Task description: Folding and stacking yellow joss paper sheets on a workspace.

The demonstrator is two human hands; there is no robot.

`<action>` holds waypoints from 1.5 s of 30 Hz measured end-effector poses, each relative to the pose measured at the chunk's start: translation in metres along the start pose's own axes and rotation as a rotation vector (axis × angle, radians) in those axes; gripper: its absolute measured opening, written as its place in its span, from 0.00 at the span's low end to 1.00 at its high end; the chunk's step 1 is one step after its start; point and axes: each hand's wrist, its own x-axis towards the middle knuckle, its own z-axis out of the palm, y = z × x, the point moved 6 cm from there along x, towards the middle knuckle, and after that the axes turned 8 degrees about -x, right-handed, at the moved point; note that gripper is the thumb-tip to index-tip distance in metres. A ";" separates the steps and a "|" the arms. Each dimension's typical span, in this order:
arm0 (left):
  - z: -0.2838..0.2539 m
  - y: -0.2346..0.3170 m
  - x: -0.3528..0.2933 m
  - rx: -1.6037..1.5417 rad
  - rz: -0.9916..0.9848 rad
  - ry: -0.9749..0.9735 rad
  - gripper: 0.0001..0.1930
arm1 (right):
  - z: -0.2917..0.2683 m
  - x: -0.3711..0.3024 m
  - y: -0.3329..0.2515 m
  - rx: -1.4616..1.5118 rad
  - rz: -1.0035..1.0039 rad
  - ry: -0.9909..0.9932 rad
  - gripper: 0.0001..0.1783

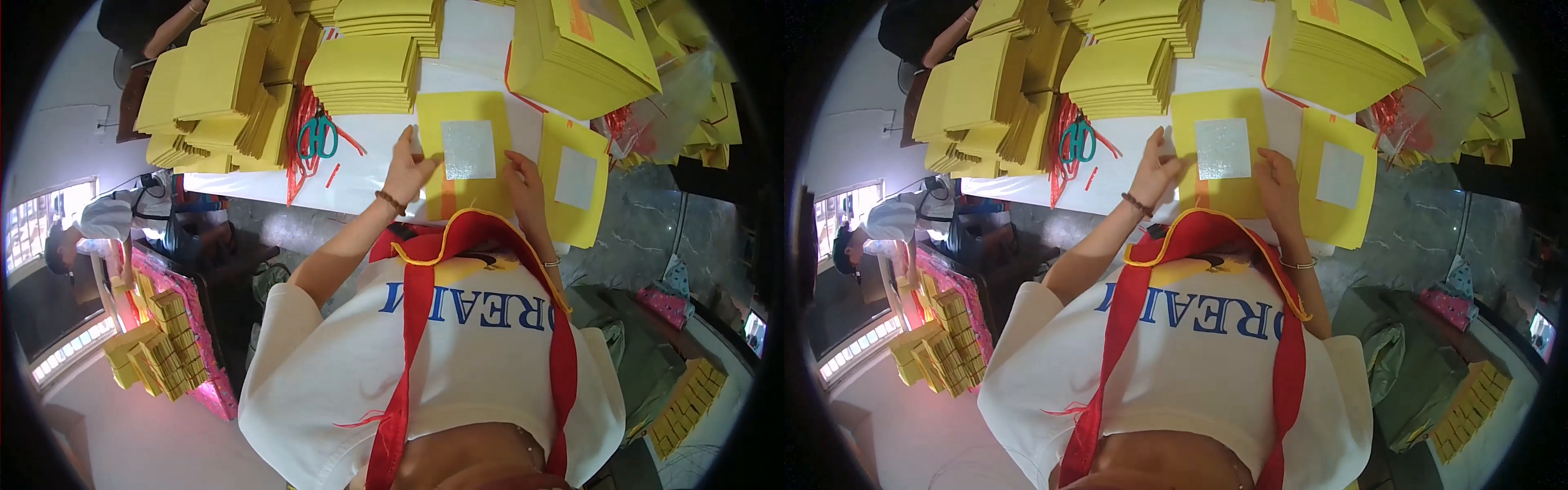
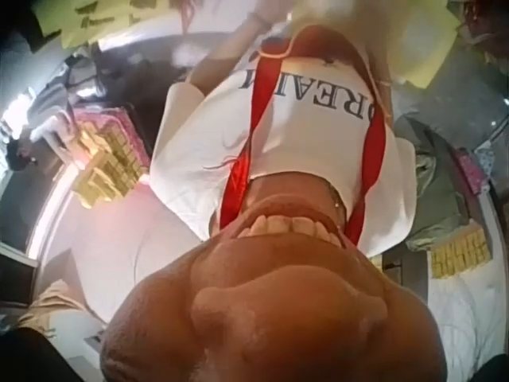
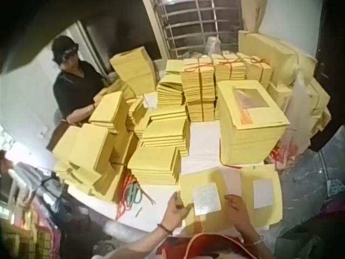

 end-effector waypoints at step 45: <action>0.018 0.071 0.020 -0.881 -0.246 -0.269 0.33 | 0.031 0.000 0.016 1.285 0.235 -0.894 0.21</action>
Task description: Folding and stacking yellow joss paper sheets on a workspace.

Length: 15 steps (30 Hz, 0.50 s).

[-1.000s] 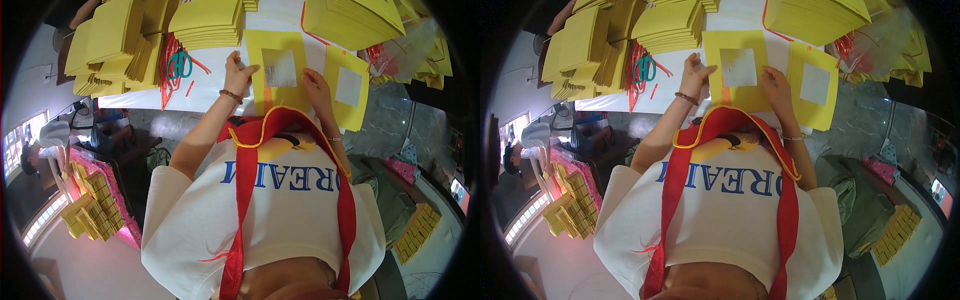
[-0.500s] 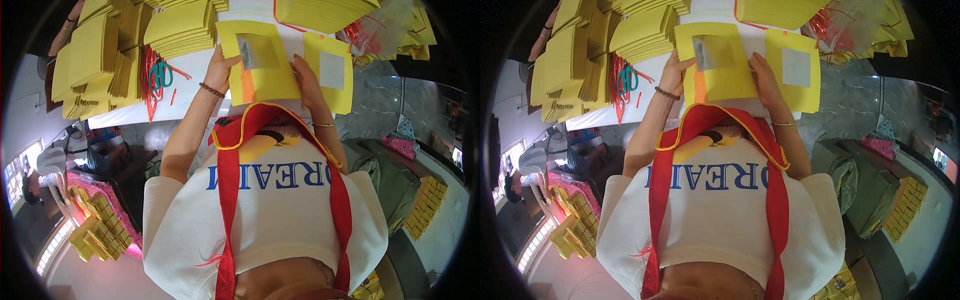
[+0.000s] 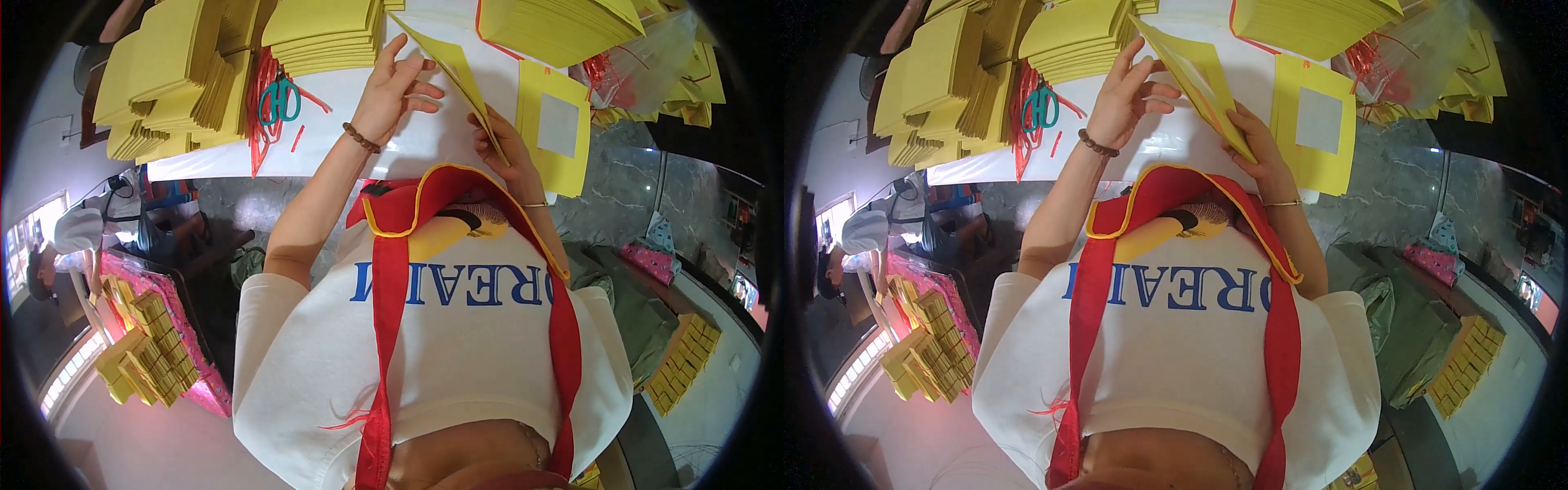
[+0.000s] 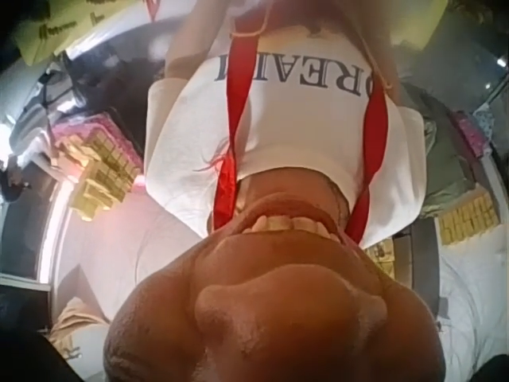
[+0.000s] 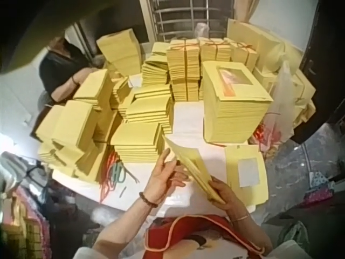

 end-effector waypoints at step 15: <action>0.012 0.020 -0.012 0.447 0.189 -0.007 0.15 | 0.022 0.025 -0.004 -0.748 -0.150 0.599 0.28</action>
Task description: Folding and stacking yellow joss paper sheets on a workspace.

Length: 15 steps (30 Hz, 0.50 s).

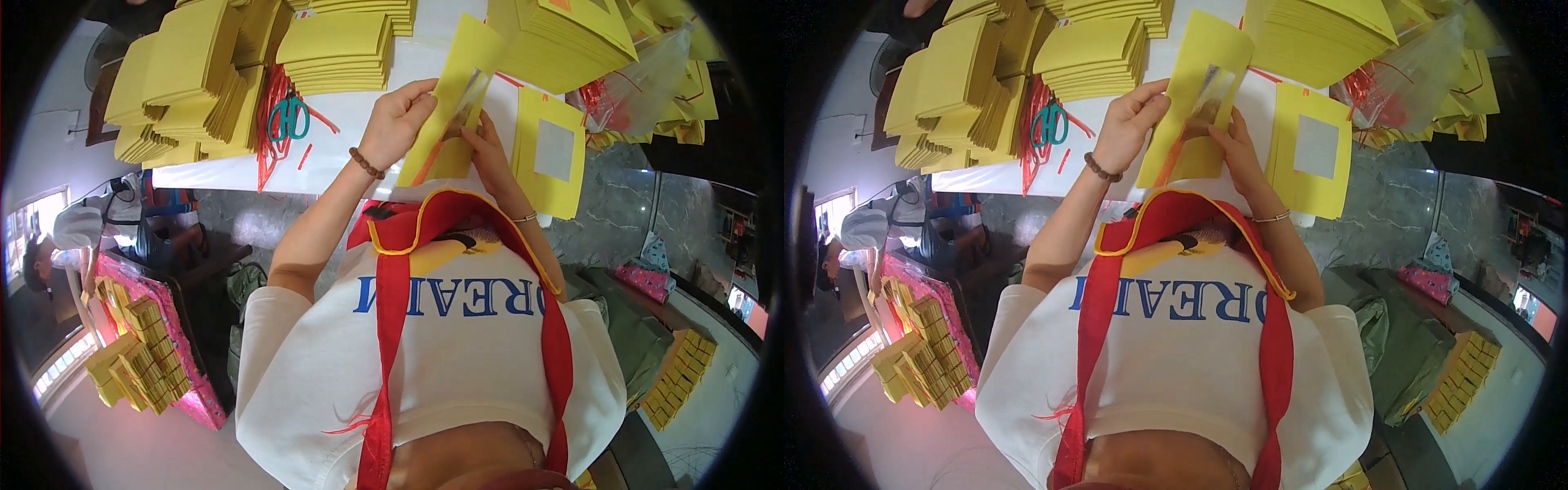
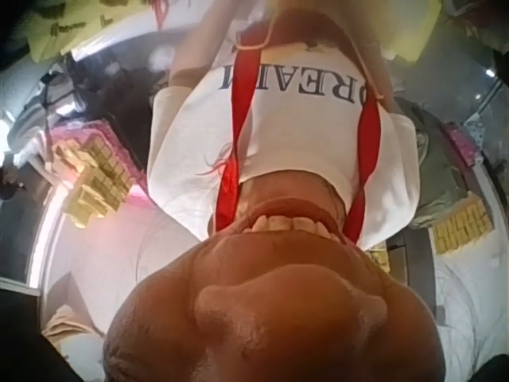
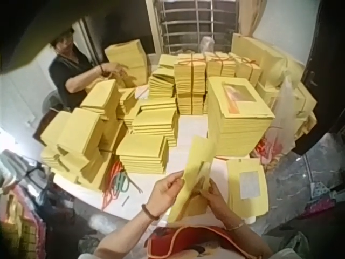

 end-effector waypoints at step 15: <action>0.025 -0.004 -0.006 0.135 -0.013 -0.007 0.15 | 0.041 -0.024 -0.067 0.313 -0.087 -0.057 0.22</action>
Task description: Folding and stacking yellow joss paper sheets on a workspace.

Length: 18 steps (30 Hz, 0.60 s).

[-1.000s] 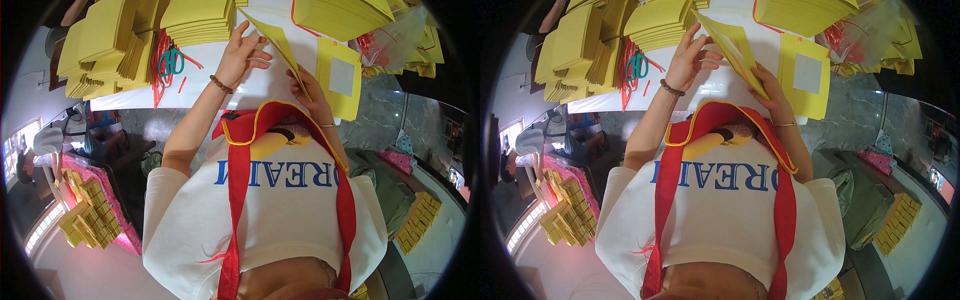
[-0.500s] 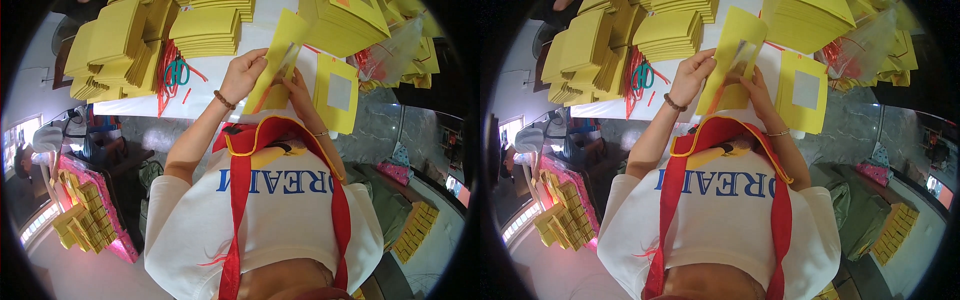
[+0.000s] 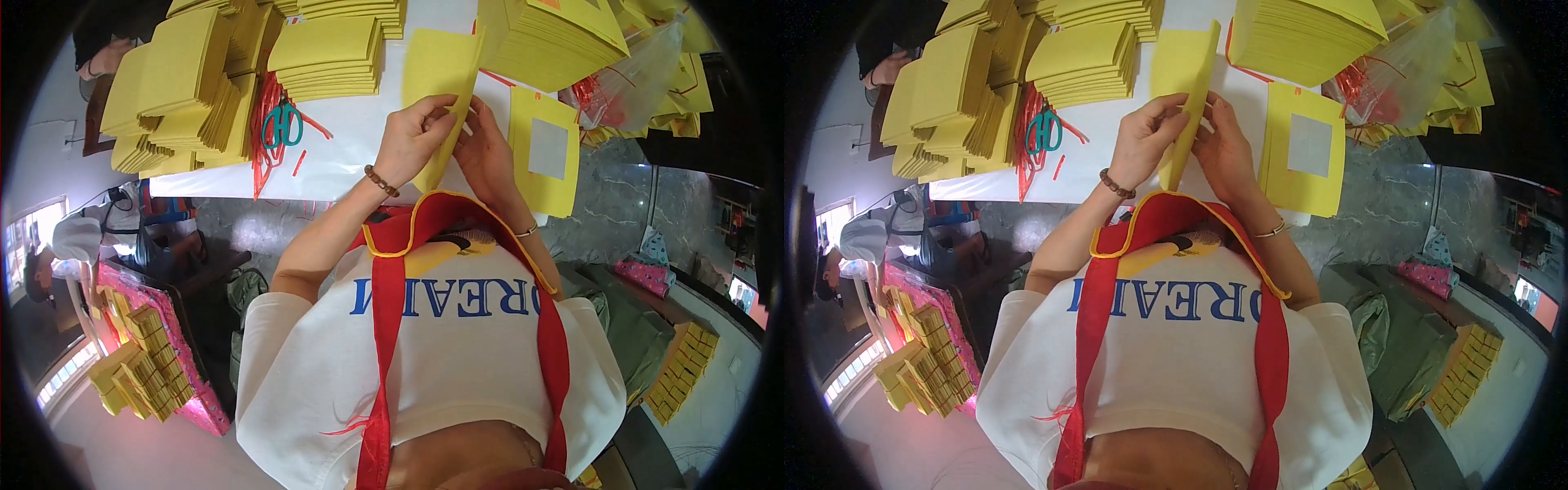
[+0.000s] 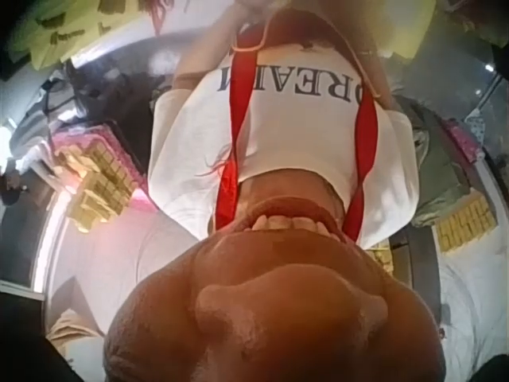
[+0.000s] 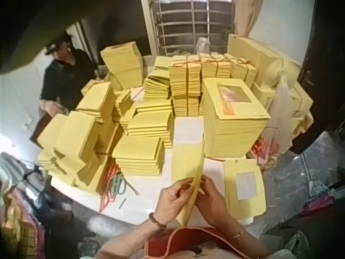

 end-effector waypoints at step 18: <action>-0.003 -0.023 0.001 -0.315 -0.058 0.060 0.13 | 0.011 -0.002 0.016 0.221 0.039 -0.111 0.23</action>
